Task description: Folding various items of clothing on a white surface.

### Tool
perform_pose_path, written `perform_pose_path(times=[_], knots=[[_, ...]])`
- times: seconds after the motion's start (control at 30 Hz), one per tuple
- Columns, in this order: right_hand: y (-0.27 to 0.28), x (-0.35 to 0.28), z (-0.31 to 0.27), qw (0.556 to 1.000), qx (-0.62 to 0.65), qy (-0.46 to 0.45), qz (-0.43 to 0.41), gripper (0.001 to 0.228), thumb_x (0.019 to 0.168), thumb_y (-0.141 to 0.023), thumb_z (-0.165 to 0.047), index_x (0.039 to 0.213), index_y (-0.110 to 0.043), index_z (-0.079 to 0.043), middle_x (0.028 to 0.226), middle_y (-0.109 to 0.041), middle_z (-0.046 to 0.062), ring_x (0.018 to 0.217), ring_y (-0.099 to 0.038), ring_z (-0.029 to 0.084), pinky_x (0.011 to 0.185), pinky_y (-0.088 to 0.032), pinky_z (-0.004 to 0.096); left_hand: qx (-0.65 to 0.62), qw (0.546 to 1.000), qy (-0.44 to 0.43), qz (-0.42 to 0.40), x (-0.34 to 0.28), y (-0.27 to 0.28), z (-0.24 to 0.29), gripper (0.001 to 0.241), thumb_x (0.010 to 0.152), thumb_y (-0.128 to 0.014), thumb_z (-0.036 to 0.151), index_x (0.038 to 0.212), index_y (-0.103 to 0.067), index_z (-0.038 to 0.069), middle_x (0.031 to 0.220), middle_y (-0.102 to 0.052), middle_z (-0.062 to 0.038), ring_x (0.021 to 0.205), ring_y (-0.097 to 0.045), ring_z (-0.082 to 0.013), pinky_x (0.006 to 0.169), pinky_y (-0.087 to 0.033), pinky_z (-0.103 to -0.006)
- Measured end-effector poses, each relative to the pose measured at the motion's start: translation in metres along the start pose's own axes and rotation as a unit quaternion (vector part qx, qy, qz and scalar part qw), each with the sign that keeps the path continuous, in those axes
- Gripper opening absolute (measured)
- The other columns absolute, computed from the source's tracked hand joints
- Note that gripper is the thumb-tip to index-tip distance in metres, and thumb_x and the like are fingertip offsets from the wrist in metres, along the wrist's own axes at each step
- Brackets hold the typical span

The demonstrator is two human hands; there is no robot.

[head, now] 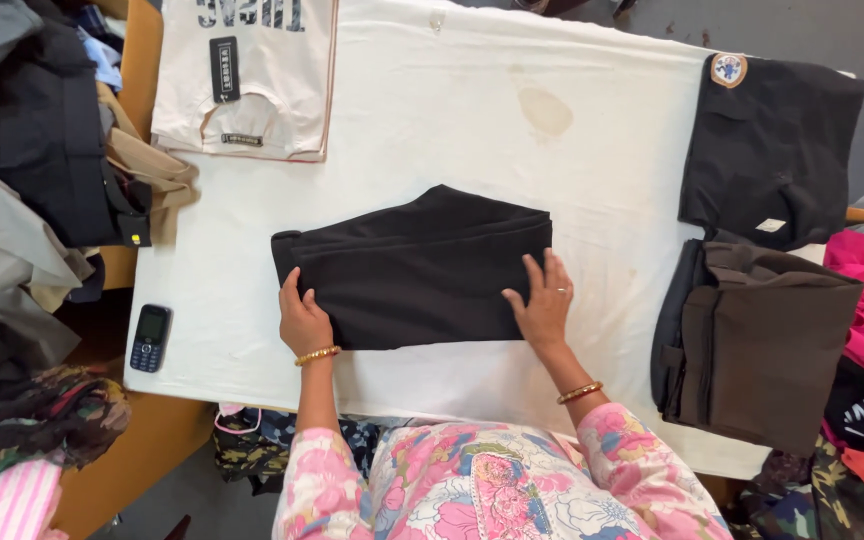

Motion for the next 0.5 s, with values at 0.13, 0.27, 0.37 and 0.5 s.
perform_pose_path(times=[0.13, 0.27, 0.37, 0.5], knots=[[0.013, 0.007, 0.001, 0.996, 0.056, -0.06, 0.018, 0.084, 0.08, -0.084, -0.028, 0.152, -0.045, -0.011, 0.158, -0.038, 0.023, 0.141, -0.037, 0.04, 0.115, -0.033, 0.052, 0.099, 0.992, 0.035, -0.063, 0.008, 0.001, -0.023, 0.046, 0.1, -0.066, 0.014, 0.144, -0.055, 0.018, 0.119, -0.066, -0.011, 0.098, -0.066, -0.0356, 0.082, -0.051, -0.0464], [0.026, 0.022, -0.004, 0.957, 0.193, -0.217, -0.01, 0.088, 0.076, -0.087, -0.017, 0.151, -0.042, -0.008, 0.135, -0.056, 0.02, 0.119, -0.057, 0.032, 0.099, -0.048, 0.041, 0.07, 0.997, 0.022, 0.023, 0.006, 0.004, -0.06, 0.074, 0.082, -0.086, 0.028, 0.145, -0.049, 0.012, 0.114, -0.061, -0.019, 0.101, -0.061, -0.0406, 0.086, -0.049, -0.0486], [0.017, 0.027, 0.011, 0.907, 0.297, -0.296, -0.046, 0.07, 0.075, -0.086, -0.013, 0.137, -0.053, -0.005, 0.116, -0.069, 0.014, 0.103, -0.067, 0.024, 0.088, -0.055, 0.035, -0.037, 0.986, 0.142, -0.077, 0.017, 0.01, -0.065, 0.087, 0.078, -0.09, 0.031, 0.148, -0.043, 0.011, 0.116, -0.061, -0.02, 0.103, -0.062, -0.0364, 0.09, -0.051, -0.0467], [0.019, 0.023, 0.031, 0.88, 0.387, -0.27, -0.045, 0.038, 0.079, -0.081, -0.009, 0.114, -0.07, 0.0, 0.099, -0.076, 0.007, 0.089, -0.07, 0.017, 0.08, -0.057, 0.031, -0.168, 0.931, 0.244, -0.213, 0.028, 0.009, -0.059, 0.087, 0.071, -0.09, 0.018, 0.143, -0.042, 0.007, 0.12, -0.068, -0.018, 0.103, -0.069, -0.0271, 0.089, -0.056, -0.0386]])
Point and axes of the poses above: each hand's wrist, its own x-axis towards the middle knuckle, its own y-axis out of the back of the hand, z = x × y, the point moved 1 cm from there along x, towards the middle knuckle
